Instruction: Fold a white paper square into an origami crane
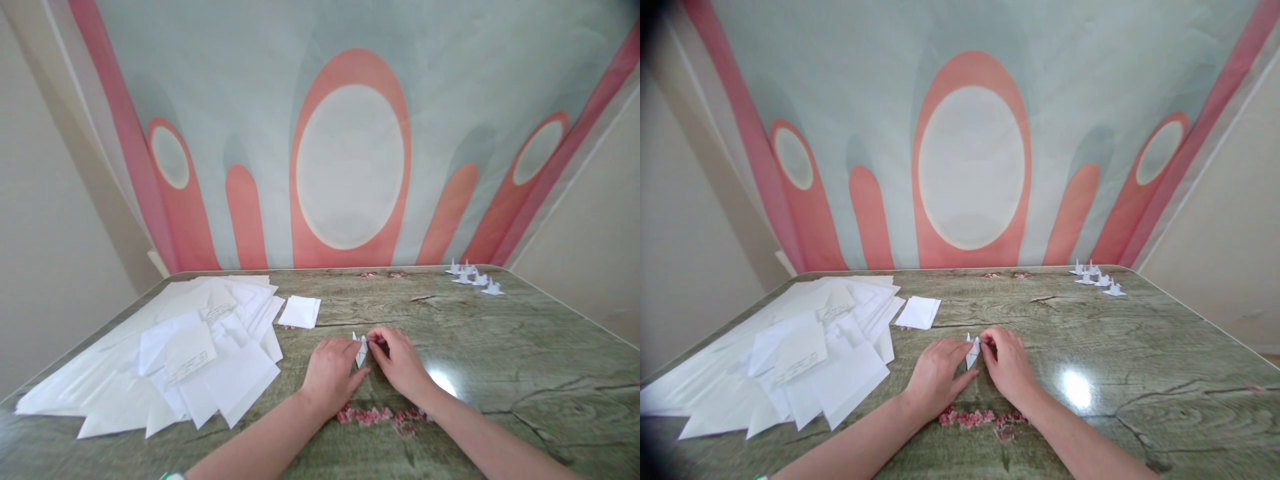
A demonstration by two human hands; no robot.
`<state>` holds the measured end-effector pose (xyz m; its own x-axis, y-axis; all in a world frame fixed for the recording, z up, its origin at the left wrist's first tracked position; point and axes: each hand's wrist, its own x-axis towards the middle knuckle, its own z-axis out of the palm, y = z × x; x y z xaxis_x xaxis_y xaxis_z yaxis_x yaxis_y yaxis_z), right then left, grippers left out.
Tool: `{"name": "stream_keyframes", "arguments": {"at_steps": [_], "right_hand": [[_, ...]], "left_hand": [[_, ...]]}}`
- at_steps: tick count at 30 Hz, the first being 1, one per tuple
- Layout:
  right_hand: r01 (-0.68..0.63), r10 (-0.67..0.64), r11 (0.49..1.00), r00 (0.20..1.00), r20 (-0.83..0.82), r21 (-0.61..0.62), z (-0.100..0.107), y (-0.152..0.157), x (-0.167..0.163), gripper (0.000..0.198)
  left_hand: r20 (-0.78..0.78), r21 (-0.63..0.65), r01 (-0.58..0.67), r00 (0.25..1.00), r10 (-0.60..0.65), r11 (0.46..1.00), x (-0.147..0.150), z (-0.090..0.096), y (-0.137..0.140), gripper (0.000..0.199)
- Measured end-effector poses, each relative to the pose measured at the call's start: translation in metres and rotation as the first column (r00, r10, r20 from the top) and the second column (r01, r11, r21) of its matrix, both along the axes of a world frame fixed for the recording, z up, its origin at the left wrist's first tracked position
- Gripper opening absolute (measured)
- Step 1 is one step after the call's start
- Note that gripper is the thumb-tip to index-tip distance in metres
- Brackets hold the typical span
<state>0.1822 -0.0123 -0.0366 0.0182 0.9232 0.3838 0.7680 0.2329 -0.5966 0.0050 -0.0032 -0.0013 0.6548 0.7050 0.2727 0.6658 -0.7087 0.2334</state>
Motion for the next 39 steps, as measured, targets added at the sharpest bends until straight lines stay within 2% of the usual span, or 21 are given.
{"name": "stream_keyframes", "arguments": {"at_steps": [10, 18, 21, 25, 28, 31, 33, 37, 39], "right_hand": [[-0.054, 0.051, 0.998, 0.996, -0.075, -0.035, 0.003, -0.001, -0.002, 0.015], [-0.1, 0.077, 0.992, 0.961, -0.267, -0.074, 0.01, -0.005, -0.006, 0.02], [-0.129, 0.106, 0.99, 0.946, -0.306, -0.055, 0.013, -0.006, -0.008, 0.02], [-0.142, 0.136, 0.99, 0.949, -0.284, 0.0, 0.018, -0.011, -0.011, 0.019], [-0.13, 0.151, 0.987, 0.958, -0.242, 0.099, 0.022, -0.015, -0.013, 0.018], [-0.092, 0.14, 0.974, 0.963, -0.228, 0.208, 0.022, -0.016, -0.013, 0.014], [-0.038, 0.1, 0.971, 0.962, -0.254, 0.236, 0.02, -0.014, -0.013, 0.012], [0.053, 0.006, 0.987, 0.931, -0.364, 0.153, 0.012, -0.008, -0.011, 0.028], [0.009, 0.014, 0.999, 0.906, -0.423, 0.051, 0.011, -0.007, -0.011, 0.031]], "left_hand": [[0.016, 0.01, 0.016, 1.0, -0.016, 1.0, -0.001, -0.004, 0.003, 0.028], [-0.001, 0.02, -0.011, 1.0, 0.011, 1.0, -0.002, 0.003, 0.001, 0.026], [-0.015, 0.008, -0.05, 0.999, 0.05, 0.999, -0.003, 0.005, 0.001, 0.033], [0.027, -0.01, -0.092, 0.995, 0.092, 0.996, -0.004, 0.005, 0.002, 0.022], [0.114, -0.062, -0.118, 0.986, 0.125, 0.991, -0.004, 0.002, 0.004, 0.022], [0.261, -0.179, -0.147, 0.946, 0.191, 0.973, -0.003, -0.004, 0.009, 0.022], [0.397, -0.296, -0.128, 0.885, 0.243, 0.947, -0.001, -0.006, 0.013, 0.023], [0.599, -0.449, 0.003, 0.743, 0.298, 0.894, 0.001, -0.008, 0.02, 0.026], [0.65, -0.464, 0.042, 0.694, 0.308, 0.885, 0.002, -0.008, 0.022, 0.026]]}}
